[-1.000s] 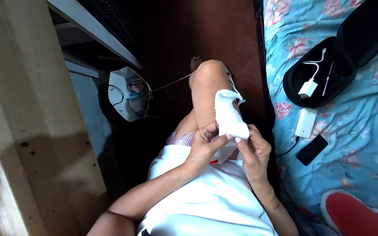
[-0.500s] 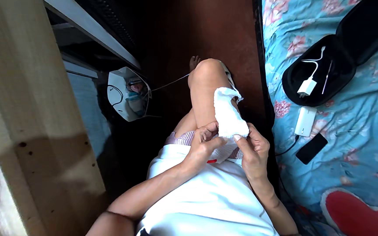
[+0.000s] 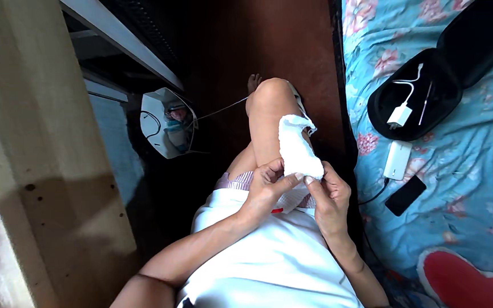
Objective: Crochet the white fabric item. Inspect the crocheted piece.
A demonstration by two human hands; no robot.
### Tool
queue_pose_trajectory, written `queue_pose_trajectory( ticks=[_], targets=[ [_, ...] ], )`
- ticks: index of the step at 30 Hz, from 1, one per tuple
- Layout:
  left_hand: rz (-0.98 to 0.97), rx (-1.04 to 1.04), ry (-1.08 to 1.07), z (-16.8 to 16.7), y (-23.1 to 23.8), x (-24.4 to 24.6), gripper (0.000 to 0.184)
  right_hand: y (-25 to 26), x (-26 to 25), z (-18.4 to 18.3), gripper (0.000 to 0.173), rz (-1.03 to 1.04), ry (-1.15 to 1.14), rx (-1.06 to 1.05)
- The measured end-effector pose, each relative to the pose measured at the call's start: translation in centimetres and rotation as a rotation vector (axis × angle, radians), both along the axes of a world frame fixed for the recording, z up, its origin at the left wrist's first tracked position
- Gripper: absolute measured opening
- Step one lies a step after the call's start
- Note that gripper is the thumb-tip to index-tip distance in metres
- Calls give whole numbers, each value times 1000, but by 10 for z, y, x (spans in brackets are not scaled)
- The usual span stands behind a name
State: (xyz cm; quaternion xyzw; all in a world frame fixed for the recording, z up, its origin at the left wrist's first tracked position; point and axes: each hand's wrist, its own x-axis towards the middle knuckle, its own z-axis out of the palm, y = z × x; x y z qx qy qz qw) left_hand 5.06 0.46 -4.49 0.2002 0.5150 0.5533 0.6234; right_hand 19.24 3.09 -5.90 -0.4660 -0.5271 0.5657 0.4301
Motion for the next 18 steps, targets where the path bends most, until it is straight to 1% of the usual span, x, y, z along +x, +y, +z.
queue_pose_trajectory(
  ticks=[6,9,11,15,18],
  targets=[
    [25,-24,9,2,1,0,12,-1,-1,0,13,8,-44,40],
    [27,-27,29,2,1,0,13,-1,-1,0,15,16,-31,34],
    [22,-18,54,2,1,0,14,1,0,1,18,32,6,-2],
    [-21,32,140,-1,-2,0,12,6,4,-1,18,39,132,-105],
    [-34,53,183,-2,-3,0,11,7,4,-1,16,21,146,-129]
  ],
)
